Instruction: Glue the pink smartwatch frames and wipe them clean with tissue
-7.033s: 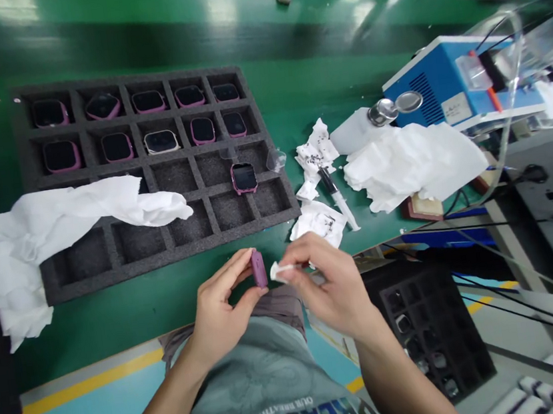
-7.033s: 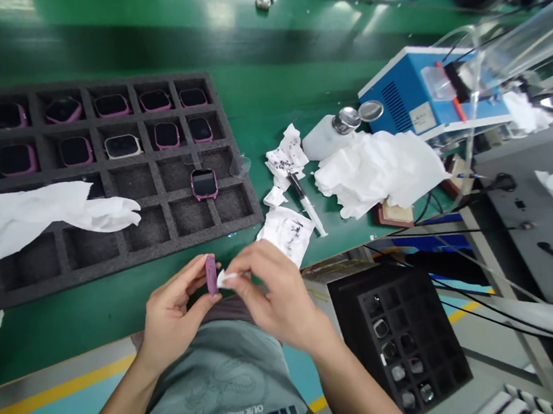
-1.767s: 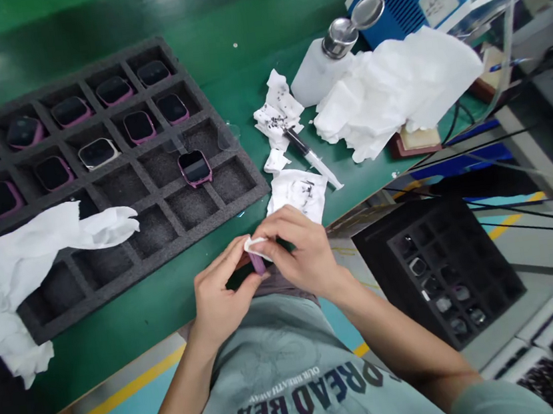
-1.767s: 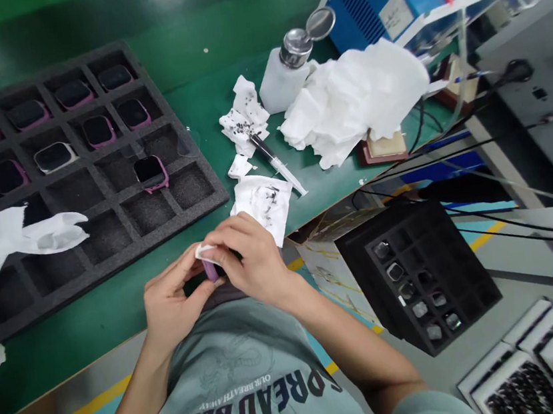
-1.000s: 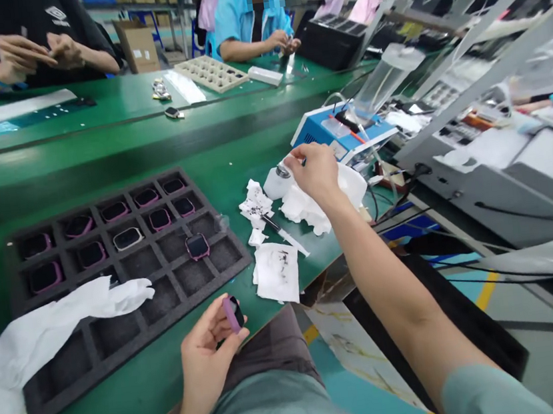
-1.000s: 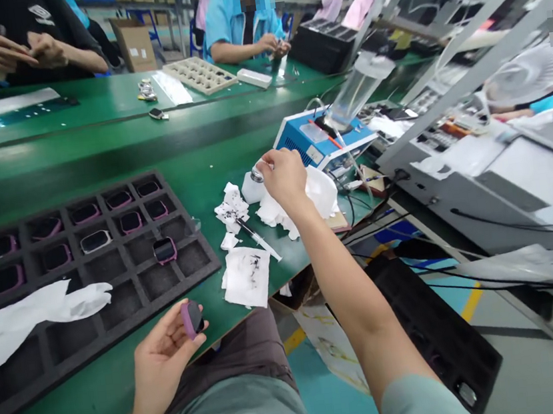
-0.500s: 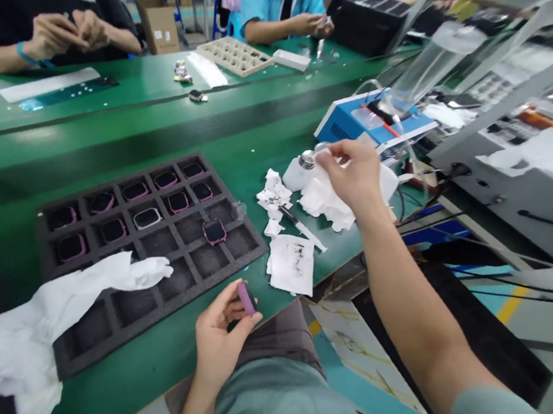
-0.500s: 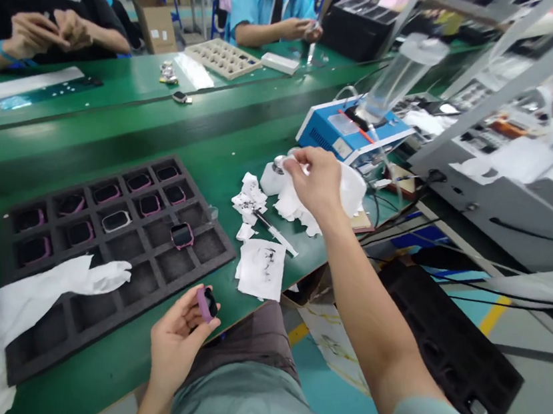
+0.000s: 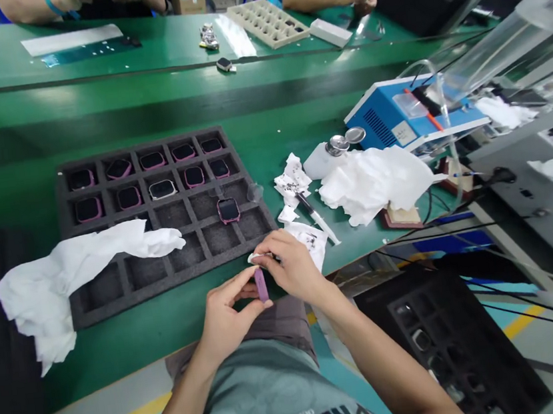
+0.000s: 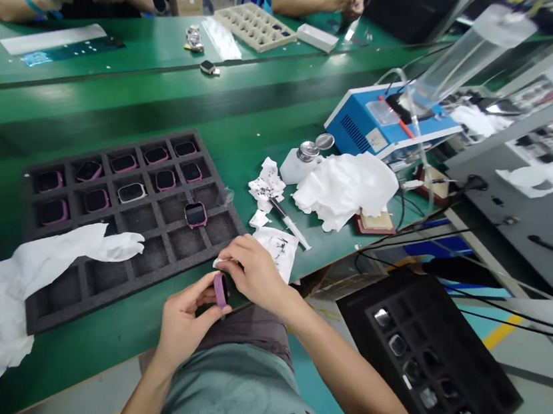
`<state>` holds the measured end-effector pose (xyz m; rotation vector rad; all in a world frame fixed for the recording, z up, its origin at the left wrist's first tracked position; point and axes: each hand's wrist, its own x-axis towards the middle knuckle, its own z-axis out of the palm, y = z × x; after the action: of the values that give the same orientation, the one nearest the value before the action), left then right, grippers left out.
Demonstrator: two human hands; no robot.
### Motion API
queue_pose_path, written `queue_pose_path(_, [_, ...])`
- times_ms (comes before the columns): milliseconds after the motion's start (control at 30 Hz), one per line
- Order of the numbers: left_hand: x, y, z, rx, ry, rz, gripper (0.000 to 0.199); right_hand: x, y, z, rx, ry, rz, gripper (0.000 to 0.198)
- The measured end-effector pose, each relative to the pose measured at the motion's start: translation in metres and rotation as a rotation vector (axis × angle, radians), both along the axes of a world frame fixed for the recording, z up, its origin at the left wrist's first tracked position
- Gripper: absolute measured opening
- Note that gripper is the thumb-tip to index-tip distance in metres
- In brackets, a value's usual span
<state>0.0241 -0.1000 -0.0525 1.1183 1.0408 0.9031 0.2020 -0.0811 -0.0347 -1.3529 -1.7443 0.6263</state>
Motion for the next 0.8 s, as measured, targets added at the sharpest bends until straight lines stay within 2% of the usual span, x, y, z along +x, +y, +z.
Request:
queue_pose_path(133, [0.001,0.000,0.002,-0.051,-0.006,0.016,0.057,0.011,-0.018,0.007,0.026,0.067,-0.151,0.013])
queue_pose_path(233, [0.001,0.001,0.002,-0.062,-0.005,-0.009,0.057,0.005,-0.040,0.016,0.064,0.042,-0.070,0.012])
queue_pose_path(333, [0.000,0.002,0.002,-0.027,0.019,0.004,0.051,-0.009,-0.045,0.016,0.041,0.023,0.032,0.012])
queue_pose_path(467, [-0.001,0.000,0.001,0.047,0.038,-0.053,0.051,-0.016,-0.023,0.006,0.004,0.058,-0.023,0.011])
queue_pose_path(567, [0.000,-0.001,0.001,0.025,0.003,-0.051,0.054,-0.010,-0.010,0.005,0.027,0.043,-0.111,0.013])
queue_pose_path(667, [0.001,-0.002,0.001,-0.036,-0.035,0.028,0.059,-0.004,-0.021,0.009,0.015,0.041,-0.165,0.013])
queue_pose_path(800, [0.002,0.000,0.001,-0.075,-0.040,0.021,0.057,-0.008,-0.047,0.012,-0.001,0.066,-0.063,0.010])
